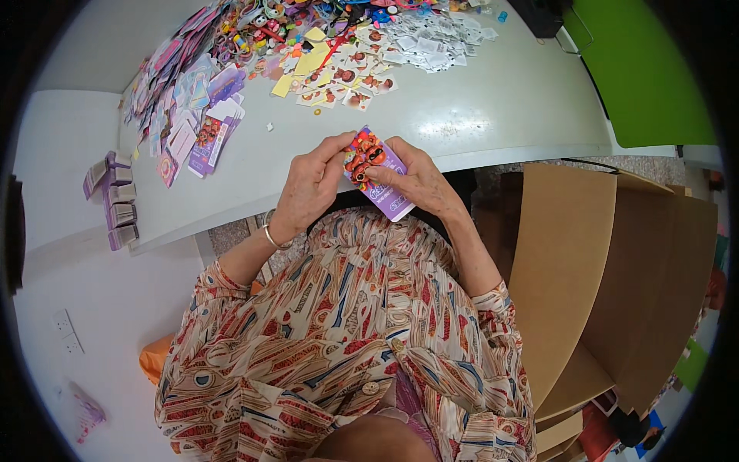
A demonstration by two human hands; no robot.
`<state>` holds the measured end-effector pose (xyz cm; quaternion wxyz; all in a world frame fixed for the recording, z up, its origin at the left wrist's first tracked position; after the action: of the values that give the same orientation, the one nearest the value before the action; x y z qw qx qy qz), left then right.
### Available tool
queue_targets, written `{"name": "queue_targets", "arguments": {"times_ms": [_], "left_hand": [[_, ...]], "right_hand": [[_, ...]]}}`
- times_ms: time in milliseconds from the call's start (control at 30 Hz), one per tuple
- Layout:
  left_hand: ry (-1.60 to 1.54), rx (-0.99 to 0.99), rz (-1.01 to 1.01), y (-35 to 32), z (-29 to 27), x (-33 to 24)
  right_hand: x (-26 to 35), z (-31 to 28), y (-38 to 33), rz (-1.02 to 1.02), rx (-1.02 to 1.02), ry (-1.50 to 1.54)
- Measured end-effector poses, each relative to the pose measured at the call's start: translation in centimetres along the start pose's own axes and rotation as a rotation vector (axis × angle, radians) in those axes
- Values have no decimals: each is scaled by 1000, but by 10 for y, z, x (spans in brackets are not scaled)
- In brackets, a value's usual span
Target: The person is packaging small colorful packets into small boxes and then placing the filled boxes into a larger cardboard shipping container.
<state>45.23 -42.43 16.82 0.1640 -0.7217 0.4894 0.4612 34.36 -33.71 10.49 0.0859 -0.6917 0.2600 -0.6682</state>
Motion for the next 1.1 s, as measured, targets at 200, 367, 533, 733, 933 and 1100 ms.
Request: {"name": "queue_targets", "arguments": {"times_ms": [200,367,533,733,933,1100], "left_hand": [[-392,-122,-71,5,9,28],[-638,-57,-252,11,12,40],[-1387,-241,-435,12,23,63],[-1282,-62,-391,13,47,34],[-291,-302,-112,14,-50,92],[458,-316,94,59,-83,110]], "right_hand": [[11,-9,-1,3,-38,42],[23,-21,-9,-204,71,235],[49,-31,-20,-408,40,349],[56,-33,-22,-497,-542,-157],[52,-77,-27,-259,-648,-287],[51,-45,-14,-222,-624,-657]]}}
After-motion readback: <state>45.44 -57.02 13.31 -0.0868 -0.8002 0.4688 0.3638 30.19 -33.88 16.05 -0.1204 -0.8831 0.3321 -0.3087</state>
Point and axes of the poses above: each hand's wrist, its own y-axis towards the middle knuckle, its own z-axis out of the palm, x = y × z, the point moved 9 cm from there along y, towards the middle knuckle, and after that the axes turned 12 degrees about z, right-handed, at the moved point
